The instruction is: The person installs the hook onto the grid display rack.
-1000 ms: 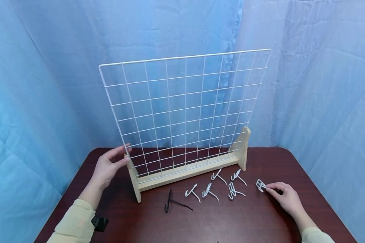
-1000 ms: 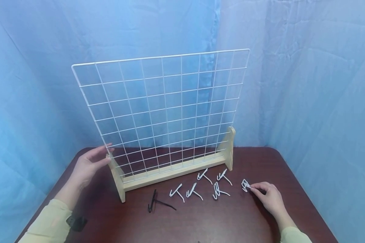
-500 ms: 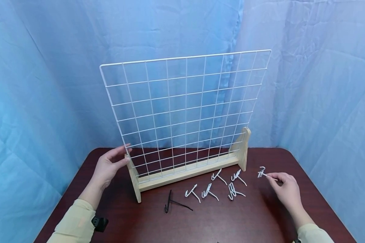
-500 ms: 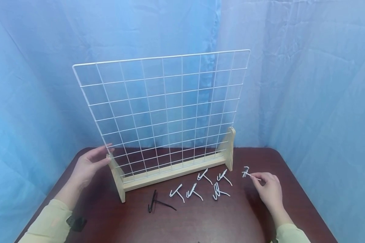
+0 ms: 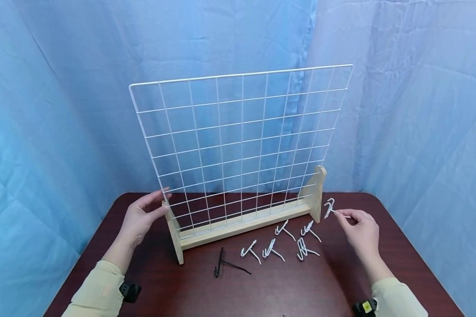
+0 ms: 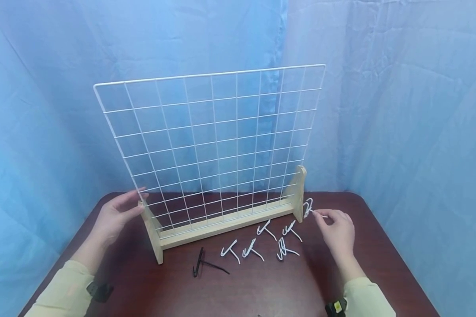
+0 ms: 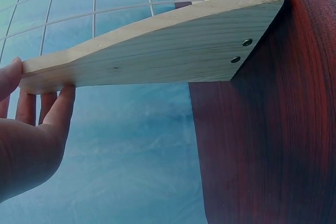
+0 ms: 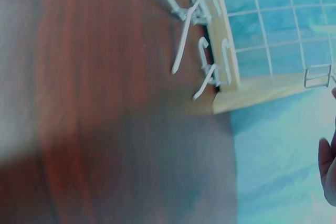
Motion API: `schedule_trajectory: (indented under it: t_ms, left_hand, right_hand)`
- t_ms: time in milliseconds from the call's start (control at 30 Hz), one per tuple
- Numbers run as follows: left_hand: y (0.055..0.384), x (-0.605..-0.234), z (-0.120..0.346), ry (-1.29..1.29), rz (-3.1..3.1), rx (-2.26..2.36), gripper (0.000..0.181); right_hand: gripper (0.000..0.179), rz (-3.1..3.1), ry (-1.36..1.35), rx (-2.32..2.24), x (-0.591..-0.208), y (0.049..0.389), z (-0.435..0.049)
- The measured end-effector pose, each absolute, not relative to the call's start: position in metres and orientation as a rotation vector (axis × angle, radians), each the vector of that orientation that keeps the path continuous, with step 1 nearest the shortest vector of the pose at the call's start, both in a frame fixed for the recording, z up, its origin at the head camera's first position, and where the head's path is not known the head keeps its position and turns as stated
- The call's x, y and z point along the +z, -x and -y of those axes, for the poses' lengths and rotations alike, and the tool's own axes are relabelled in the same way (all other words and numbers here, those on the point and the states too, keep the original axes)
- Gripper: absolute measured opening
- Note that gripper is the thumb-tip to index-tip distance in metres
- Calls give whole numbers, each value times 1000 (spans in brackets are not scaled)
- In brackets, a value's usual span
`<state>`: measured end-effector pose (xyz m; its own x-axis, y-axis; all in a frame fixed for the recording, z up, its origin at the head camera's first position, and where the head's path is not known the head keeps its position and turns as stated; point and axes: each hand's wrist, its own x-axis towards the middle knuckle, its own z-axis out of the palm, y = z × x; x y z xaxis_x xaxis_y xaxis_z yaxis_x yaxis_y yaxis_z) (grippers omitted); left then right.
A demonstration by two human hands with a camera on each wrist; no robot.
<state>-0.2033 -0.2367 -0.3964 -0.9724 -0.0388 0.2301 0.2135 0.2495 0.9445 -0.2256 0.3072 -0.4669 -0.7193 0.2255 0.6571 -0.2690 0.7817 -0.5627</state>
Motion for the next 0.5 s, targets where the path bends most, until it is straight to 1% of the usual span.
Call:
schedule_trajectory:
  t_ms: [500]
  left_hand:
    - [203,-398,238,196,2308,-1772,50]
  right_hand:
    - [10,2231,-10,837,-422,247,-274]
